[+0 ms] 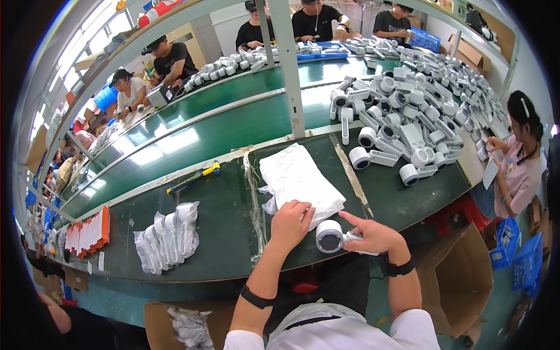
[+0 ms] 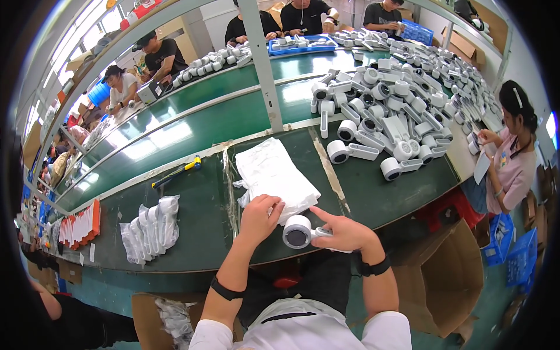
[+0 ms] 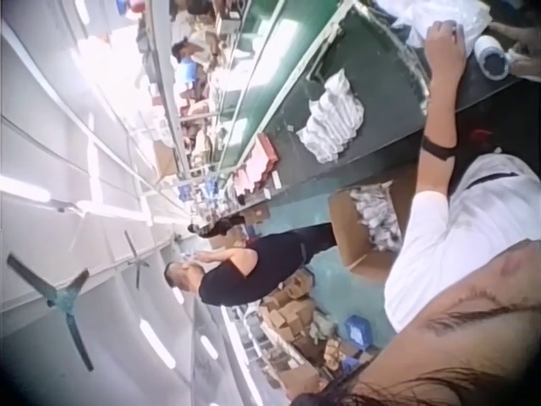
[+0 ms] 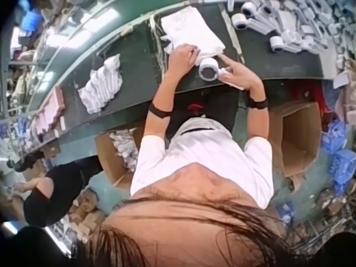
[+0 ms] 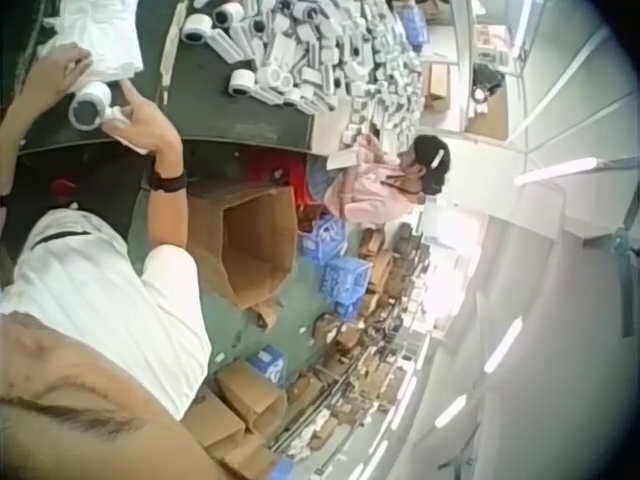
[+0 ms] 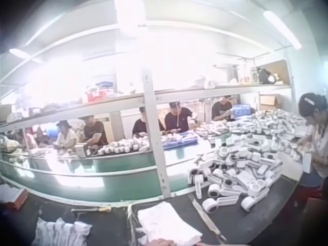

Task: The person picks up a handheld fan, slides it into a plastic bag, and places it on the table. After bagging several fans, the person gathers them and places them into a cardboard box.

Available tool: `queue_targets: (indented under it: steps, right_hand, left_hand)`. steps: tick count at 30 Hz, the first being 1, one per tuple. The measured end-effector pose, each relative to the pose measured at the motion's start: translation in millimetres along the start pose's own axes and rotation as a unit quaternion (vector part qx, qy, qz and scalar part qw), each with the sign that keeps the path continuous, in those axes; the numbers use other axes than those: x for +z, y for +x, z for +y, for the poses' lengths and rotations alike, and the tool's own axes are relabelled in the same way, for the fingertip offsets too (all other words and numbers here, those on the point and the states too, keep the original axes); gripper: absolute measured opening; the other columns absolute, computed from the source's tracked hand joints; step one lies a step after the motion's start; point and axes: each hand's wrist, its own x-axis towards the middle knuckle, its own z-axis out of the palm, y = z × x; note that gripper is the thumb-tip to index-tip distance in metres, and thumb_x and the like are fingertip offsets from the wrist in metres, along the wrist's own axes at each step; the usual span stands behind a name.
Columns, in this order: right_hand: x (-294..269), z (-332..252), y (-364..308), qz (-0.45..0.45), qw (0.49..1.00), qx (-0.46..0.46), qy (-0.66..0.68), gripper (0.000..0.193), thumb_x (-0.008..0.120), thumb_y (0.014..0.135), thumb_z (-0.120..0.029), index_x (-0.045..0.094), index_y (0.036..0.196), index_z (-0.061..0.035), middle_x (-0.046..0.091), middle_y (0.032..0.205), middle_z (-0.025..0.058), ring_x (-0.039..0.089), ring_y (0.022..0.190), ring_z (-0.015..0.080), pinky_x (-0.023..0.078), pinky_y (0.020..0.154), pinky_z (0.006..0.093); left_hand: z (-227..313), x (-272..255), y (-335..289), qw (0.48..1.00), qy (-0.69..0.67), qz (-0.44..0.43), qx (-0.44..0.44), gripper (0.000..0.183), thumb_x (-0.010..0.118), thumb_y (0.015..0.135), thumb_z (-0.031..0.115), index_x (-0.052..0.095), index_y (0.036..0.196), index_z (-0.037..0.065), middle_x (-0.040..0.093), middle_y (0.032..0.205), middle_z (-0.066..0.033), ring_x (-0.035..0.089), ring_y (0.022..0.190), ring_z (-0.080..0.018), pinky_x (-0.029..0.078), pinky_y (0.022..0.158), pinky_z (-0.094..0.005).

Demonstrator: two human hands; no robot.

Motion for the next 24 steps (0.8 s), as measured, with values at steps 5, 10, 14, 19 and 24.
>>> queue_targets:
  steps: [5,10,14,19,24]
  right_hand:
    - [12.6,3.0,12.0,0.052,0.999,-0.010,0.009,0.099,0.071,0.082,-0.029,0.008,0.152,0.0014,0.071,0.083,0.0129,0.067,0.074,0.0214,0.051,0.073,0.0292]
    - [14.1,0.5,24.7,0.028,0.999,-0.029,0.028,0.104,0.071,0.083,-0.029,0.001,0.150,0.0070,0.071,0.083,0.0131,0.067,0.074,0.0205,0.050,0.073,0.0278]
    - [13.8,1.0,33.1,0.021,0.998,-0.040,0.043,0.103,0.070,0.085,-0.023,-0.004,0.151,0.0056,0.069,0.082,0.0101,0.064,0.070,0.0152,0.050,0.067,0.0267]
    - [15.3,-1.1,36.4,0.023,0.998,-0.020,0.055,0.103,0.071,0.085,-0.023,-0.003,0.151,0.0054,0.069,0.080,0.0087,0.062,0.067,0.0145,0.050,0.065,0.0262]
    - [15.4,-5.6,29.7,0.024,0.999,-0.002,0.030,0.104,0.071,0.082,-0.030,0.003,0.150,0.0079,0.071,0.088,0.0131,0.067,0.078,0.0200,0.050,0.079,0.0266]
  left_hand:
    - [0.6,2.5,-0.7,0.999,-0.050,0.007,-0.014,0.017,0.068,0.087,0.018,0.071,0.090,0.002,0.065,0.079,-0.0118,0.062,0.067,-0.0256,0.048,0.062,-0.0340]
    - [-4.5,-2.3,-4.2,0.996,-0.084,-0.002,-0.042,0.020,0.067,0.089,0.020,0.071,0.089,0.000,0.064,0.076,-0.0119,0.060,0.062,-0.0229,0.046,0.059,-0.0322]
    - [-7.4,-3.0,-5.4,0.987,-0.137,-0.008,-0.083,0.021,0.066,0.090,0.020,0.070,0.091,-0.001,0.067,0.076,-0.0124,0.062,0.065,-0.0202,0.047,0.060,-0.0306]
    - [-14.8,-5.6,-5.7,0.979,-0.167,-0.014,-0.114,0.018,0.066,0.090,0.017,0.069,0.094,-0.001,0.067,0.076,-0.0117,0.063,0.069,-0.0189,0.049,0.064,-0.0302]
    - [-16.7,-4.3,-3.4,0.978,-0.187,-0.004,-0.093,0.017,0.066,0.090,0.015,0.069,0.098,0.001,0.068,0.082,-0.0121,0.063,0.073,-0.0193,0.050,0.069,-0.0300]
